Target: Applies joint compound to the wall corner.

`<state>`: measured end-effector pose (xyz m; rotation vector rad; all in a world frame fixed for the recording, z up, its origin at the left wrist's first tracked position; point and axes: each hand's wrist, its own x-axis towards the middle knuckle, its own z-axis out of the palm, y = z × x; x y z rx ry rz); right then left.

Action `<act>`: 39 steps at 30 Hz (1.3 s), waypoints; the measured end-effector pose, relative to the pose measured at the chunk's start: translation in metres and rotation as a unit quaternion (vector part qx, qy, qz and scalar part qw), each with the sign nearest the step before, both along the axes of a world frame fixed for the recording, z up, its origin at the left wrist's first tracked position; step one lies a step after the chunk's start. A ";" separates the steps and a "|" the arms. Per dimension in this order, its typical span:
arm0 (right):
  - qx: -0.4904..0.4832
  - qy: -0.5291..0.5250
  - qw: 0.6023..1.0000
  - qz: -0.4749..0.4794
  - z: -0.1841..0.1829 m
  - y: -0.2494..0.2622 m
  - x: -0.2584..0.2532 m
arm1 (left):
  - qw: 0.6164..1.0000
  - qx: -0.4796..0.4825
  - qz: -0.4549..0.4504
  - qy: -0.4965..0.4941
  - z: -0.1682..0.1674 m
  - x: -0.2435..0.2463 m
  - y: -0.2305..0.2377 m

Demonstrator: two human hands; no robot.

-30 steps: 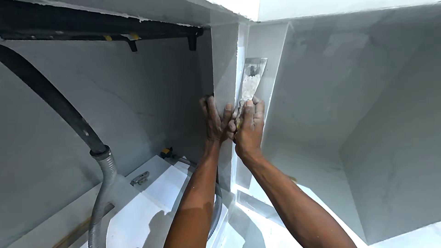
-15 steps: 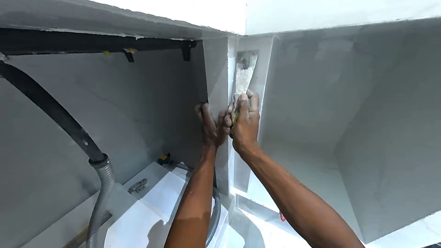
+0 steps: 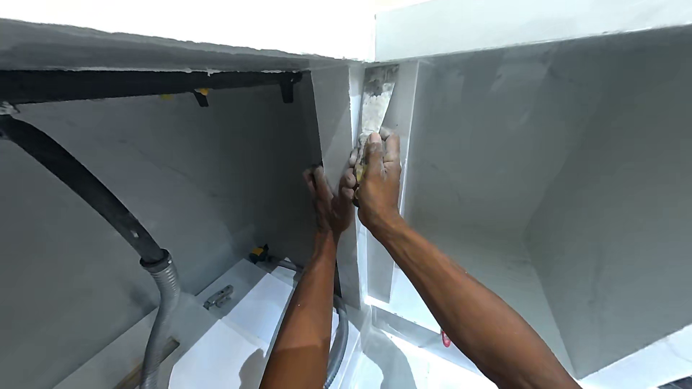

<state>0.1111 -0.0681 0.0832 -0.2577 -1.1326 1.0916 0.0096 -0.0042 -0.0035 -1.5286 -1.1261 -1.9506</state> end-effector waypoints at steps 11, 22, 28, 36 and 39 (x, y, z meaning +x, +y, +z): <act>0.206 -0.365 0.838 -0.348 -0.049 0.009 0.076 | 0.996 -0.080 0.032 0.015 -0.008 -0.001 -0.008; 0.230 -0.402 0.814 -0.351 0.005 0.031 0.089 | 0.995 -0.080 0.060 0.021 -0.006 -0.002 -0.004; 0.245 -0.384 0.820 -0.347 0.006 0.038 0.086 | 0.996 -0.076 0.050 0.021 -0.005 -0.002 -0.005; 0.248 -0.385 0.821 -0.342 0.007 0.039 0.085 | 0.998 -0.053 0.038 0.004 -0.004 -0.001 -0.002; 0.247 -0.385 0.823 -0.336 0.002 0.036 0.086 | 0.999 -0.026 0.032 0.015 -0.003 -0.004 0.002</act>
